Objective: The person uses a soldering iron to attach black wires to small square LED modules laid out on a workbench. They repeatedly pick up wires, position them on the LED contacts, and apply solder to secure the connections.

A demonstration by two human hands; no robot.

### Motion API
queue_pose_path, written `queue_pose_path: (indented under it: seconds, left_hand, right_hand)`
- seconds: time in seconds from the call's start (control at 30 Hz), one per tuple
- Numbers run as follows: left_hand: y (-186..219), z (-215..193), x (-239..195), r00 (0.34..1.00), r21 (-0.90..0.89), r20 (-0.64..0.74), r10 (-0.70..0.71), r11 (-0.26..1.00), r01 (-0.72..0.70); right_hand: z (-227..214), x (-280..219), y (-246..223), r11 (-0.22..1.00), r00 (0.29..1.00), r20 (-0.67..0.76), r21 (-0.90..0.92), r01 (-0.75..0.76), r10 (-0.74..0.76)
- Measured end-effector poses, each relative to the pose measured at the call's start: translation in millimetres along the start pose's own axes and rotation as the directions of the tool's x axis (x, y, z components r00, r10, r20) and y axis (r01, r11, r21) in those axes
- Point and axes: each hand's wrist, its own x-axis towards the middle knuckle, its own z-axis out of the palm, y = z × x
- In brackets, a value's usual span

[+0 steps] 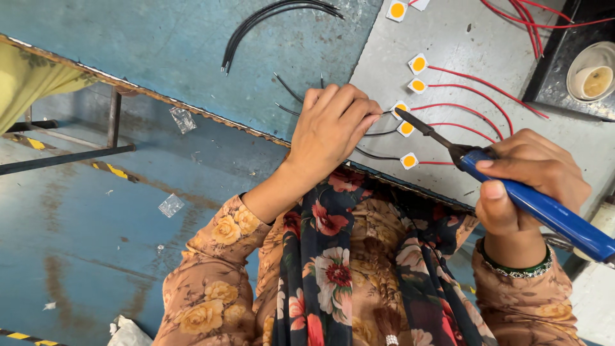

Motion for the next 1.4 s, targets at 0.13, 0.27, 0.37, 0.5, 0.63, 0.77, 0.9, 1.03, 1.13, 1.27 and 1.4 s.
queue_pose_path:
  seconds: [0.13, 0.27, 0.37, 0.5, 0.63, 0.77, 0.9, 1.03, 1.13, 1.27, 1.4]
  left_hand:
    - [0, 0, -1, 1.0, -0.012, -0.004, -0.01, 1.0, 0.009]
    - [0, 0, -1, 1.0, -0.019, -0.006, -0.014, 1.0, 0.014]
    - [0, 0, -1, 1.0, -0.006, 0.003, -0.01, 1.0, 0.01]
    - [-1, 1, -1, 1.0, 0.004, 0.004, -0.007, 1.0, 0.007]
    - [-1, 1, -1, 1.0, 0.019, 0.008, -0.004, 1.0, 0.004]
    - [-1, 2, -1, 1.0, 0.03, 0.003, 0.004, 1.0, -0.004]
    - [-1, 3, -2, 1.0, 0.045, -0.007, 0.014, 0.999, -0.013]
    - [-1, 4, -3, 1.0, 0.052, -0.014, 0.011, 0.999, -0.011]
    - [-2, 6, -3, 1.0, 0.05, -0.021, 0.011, 0.999, -0.01]
    - [-2, 6, -4, 1.0, 0.052, -0.025, 0.016, 0.999, -0.014]
    - [-2, 6, -4, 0.999, 0.054, -0.029, 0.016, 0.998, -0.014]
  right_hand:
    - [2, 3, 0, 1.0, 1.0, 0.008, -0.014, 0.001, -0.001]
    - [2, 4, 1, 1.0, 1.0, 0.021, -0.017, 0.007, -0.007]
    - [3, 4, 2, 1.0, 1.0, 0.029, -0.014, 0.011, -0.01]
    - [3, 4, 2, 1.0, 0.999, 0.038, -0.024, 0.014, -0.013]
    - [5, 11, -1, 0.999, 0.998, 0.054, -0.025, 0.026, -0.025]
    - [1, 22, -12, 0.999, 0.987, 0.159, -0.053, 0.007, 0.001]
    - [2, 37, -15, 0.993, 0.963, 0.263, -0.075, 0.086, -0.064]
    - [6, 47, -15, 0.987, 0.946, 0.304, -0.068, 0.143, -0.116]
    - [9, 47, -15, 0.988, 0.949, 0.291, -0.061, 0.144, -0.121]
    - [9, 39, -17, 0.991, 0.96, 0.271, -0.088, 0.102, -0.075]
    - [7, 30, -13, 0.996, 0.971, 0.231, -0.061, 0.073, -0.057]
